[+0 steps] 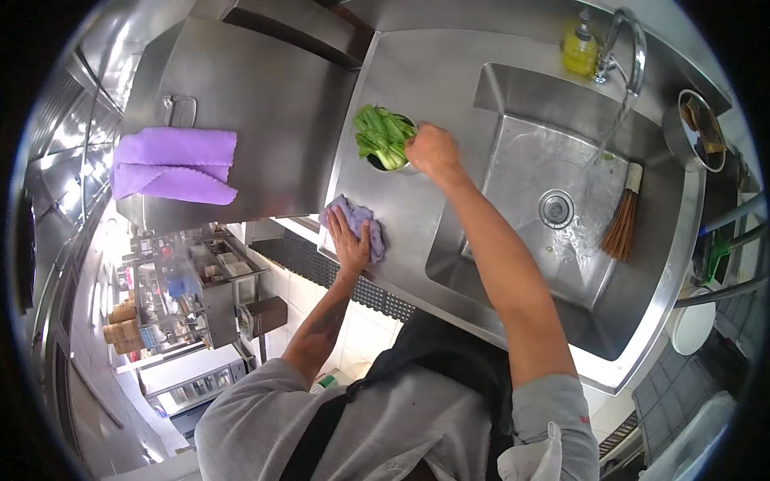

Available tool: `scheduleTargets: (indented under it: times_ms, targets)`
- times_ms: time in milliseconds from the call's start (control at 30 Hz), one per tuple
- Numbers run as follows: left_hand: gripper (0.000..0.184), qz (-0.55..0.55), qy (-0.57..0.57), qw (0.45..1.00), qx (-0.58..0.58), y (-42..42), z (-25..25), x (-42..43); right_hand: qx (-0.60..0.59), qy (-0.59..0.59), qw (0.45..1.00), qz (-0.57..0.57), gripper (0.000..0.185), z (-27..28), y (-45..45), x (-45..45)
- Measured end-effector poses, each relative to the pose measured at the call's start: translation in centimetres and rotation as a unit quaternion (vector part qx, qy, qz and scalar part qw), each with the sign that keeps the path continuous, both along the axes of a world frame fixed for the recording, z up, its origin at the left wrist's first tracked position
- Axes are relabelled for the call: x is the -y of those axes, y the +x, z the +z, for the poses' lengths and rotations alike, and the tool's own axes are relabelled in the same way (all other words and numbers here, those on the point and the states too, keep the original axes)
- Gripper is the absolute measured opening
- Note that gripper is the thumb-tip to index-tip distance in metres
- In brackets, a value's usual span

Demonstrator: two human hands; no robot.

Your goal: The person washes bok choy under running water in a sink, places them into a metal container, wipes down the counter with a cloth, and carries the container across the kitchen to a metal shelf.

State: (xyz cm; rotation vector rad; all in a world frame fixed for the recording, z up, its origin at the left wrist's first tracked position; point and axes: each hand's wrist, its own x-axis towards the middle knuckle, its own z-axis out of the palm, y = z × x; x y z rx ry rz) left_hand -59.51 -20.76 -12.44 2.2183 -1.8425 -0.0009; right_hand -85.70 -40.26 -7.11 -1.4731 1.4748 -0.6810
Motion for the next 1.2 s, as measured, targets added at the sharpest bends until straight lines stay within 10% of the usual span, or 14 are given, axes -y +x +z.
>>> scheduleTargets:
  times_ms: [200, 367, 633, 867, 1200]
  targets:
    - [0.101, -0.095, -0.026, 0.995, 0.018, 2.8, -0.2, 4.8, -0.057, -0.095, 0.990, -0.091, 0.032, 1.6, -7.9, -6.7]
    - [0.102, -0.239, -0.024, 0.970, 0.042, 0.7, -0.1, 23.8, -0.161, 0.130, 0.951, -0.230, 0.049, -0.5, -17.7, -16.5]
    - [0.094, -0.345, -0.088, 0.933, 0.052, -8.1, -4.5, 48.5, -0.132, 0.115, 0.893, -0.414, 0.024, -2.9, -20.1, -26.2]
    - [0.094, -0.669, 0.077, 0.739, 0.023, -5.7, 1.6, 26.7, 0.001, 0.106, 0.904, -0.415, 0.022, -3.1, -19.8, -26.2]
    - [0.084, -0.385, 0.095, 0.918, -0.012, -15.0, 2.5, 1.9, 0.017, 0.070, 0.913, -0.402, 0.017, -2.4, -21.8, -27.0]
